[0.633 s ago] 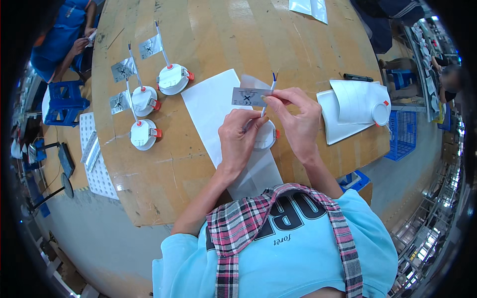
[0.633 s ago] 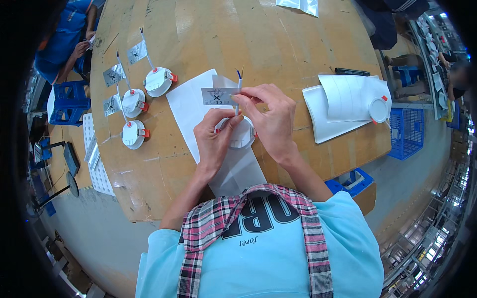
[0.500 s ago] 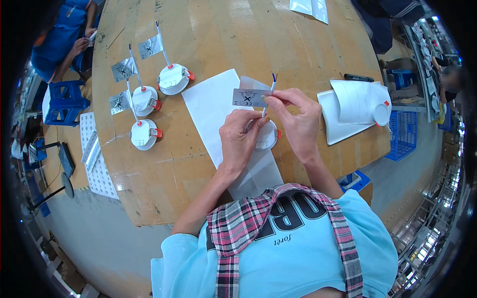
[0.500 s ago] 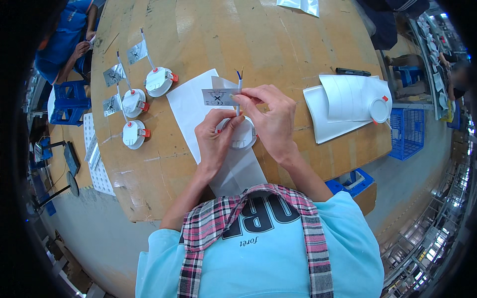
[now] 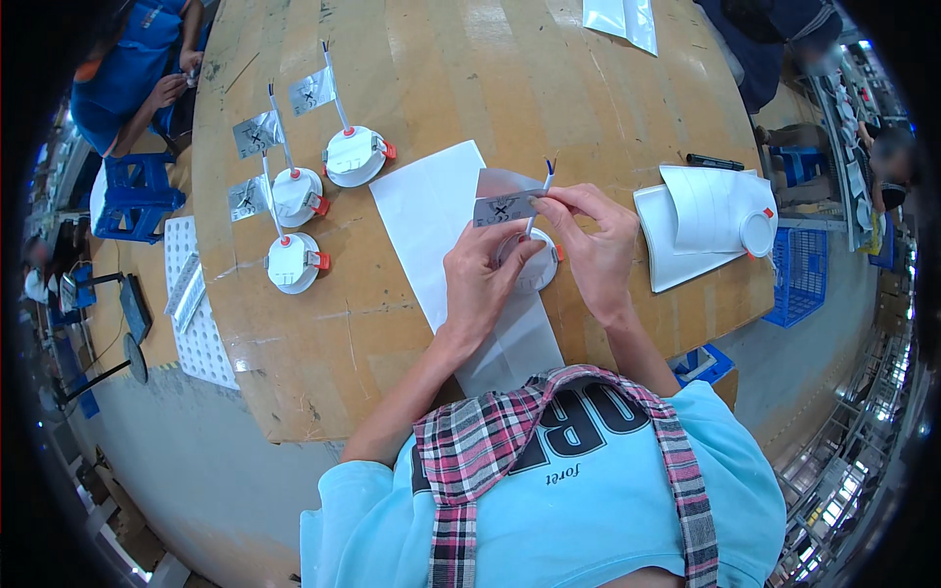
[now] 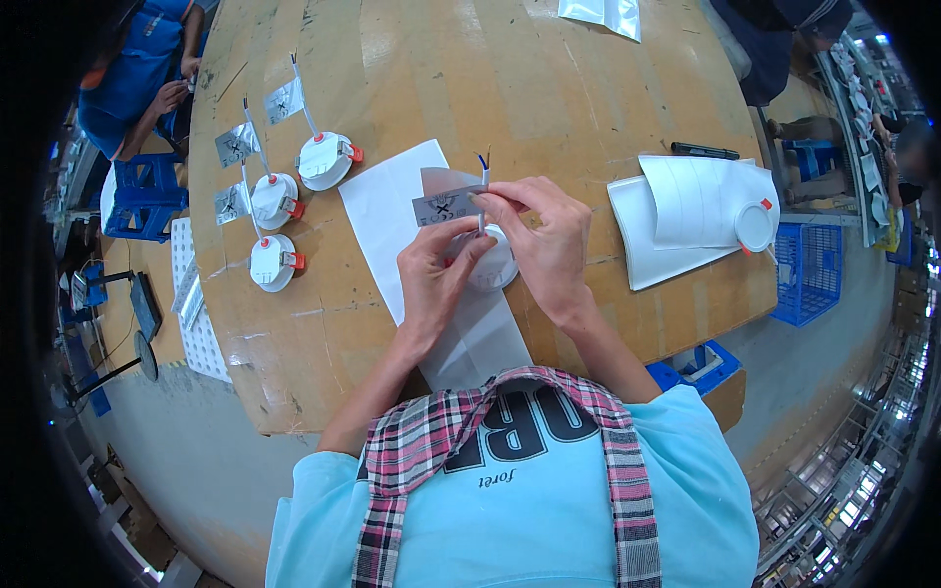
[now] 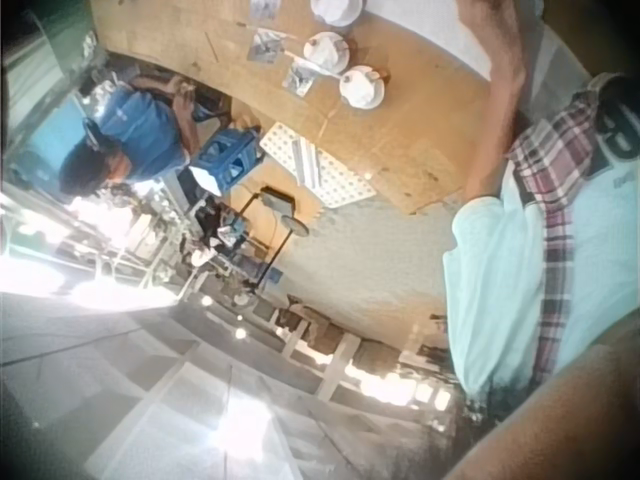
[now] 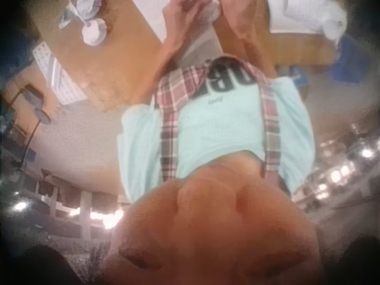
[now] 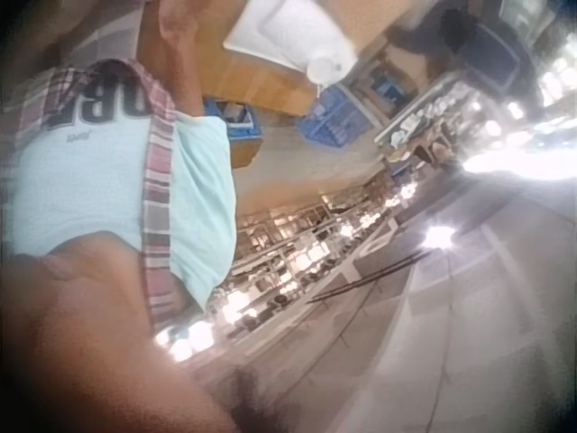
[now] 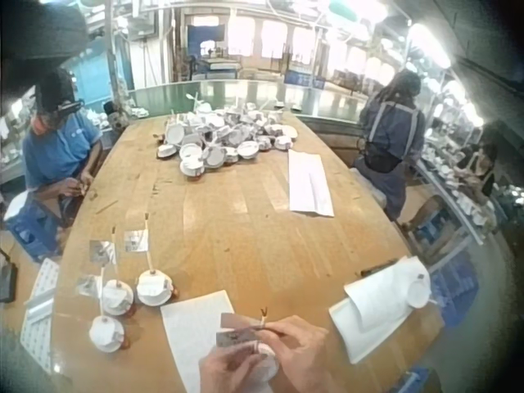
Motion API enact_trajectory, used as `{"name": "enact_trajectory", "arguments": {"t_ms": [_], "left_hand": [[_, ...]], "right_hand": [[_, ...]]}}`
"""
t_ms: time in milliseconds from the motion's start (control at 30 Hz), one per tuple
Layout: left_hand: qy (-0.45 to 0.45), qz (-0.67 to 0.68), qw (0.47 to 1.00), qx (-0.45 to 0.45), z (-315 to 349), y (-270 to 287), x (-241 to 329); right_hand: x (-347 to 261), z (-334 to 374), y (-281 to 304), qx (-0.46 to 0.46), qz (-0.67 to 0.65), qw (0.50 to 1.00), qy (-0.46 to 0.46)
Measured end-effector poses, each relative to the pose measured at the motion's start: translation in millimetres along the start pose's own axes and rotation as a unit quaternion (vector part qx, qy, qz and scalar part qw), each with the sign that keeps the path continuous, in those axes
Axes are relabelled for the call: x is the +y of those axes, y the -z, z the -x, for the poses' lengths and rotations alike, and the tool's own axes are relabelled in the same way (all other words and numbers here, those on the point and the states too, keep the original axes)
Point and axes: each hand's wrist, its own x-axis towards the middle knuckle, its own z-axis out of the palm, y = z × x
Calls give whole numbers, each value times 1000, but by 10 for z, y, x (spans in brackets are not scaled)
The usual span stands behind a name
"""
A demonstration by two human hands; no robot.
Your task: Apply adhesive labels to light fixture components and organize them for assembly.
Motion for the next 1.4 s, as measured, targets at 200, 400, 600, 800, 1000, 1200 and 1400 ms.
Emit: {"name": "enact_trajectory", "arguments": {"t_ms": [200, 400, 600, 800, 1000, 1200, 1400], "left_hand": [[-40, 146, 982, 113, 74, 132, -69], [-90, 78, 987, 106, -52, 293, 68], [-154, 63, 976, 138, -228, 322, 57], [-116, 174, 974, 92, -257, 310, -9], [-115, 216, 967, 66, -224, 315, -21], [-82, 242, 962, 98, -173, 300, -23], [-44, 265, 955, 128, -139, 282, 20]], "right_hand": [[16, 5, -2, -9, 2, 1000, 0], [38, 10, 1, -19, -2, 1000, 12], [37, 22, -2, -22, -1, 1000, 16], [66, 24, -19, -31, -8, 999, 19], [52, 24, -30, -38, 4, 999, 35], [41, 28, -56, -49, 1, 997, 52], [29, 41, -65, -64, -9, 997, 53]]}}
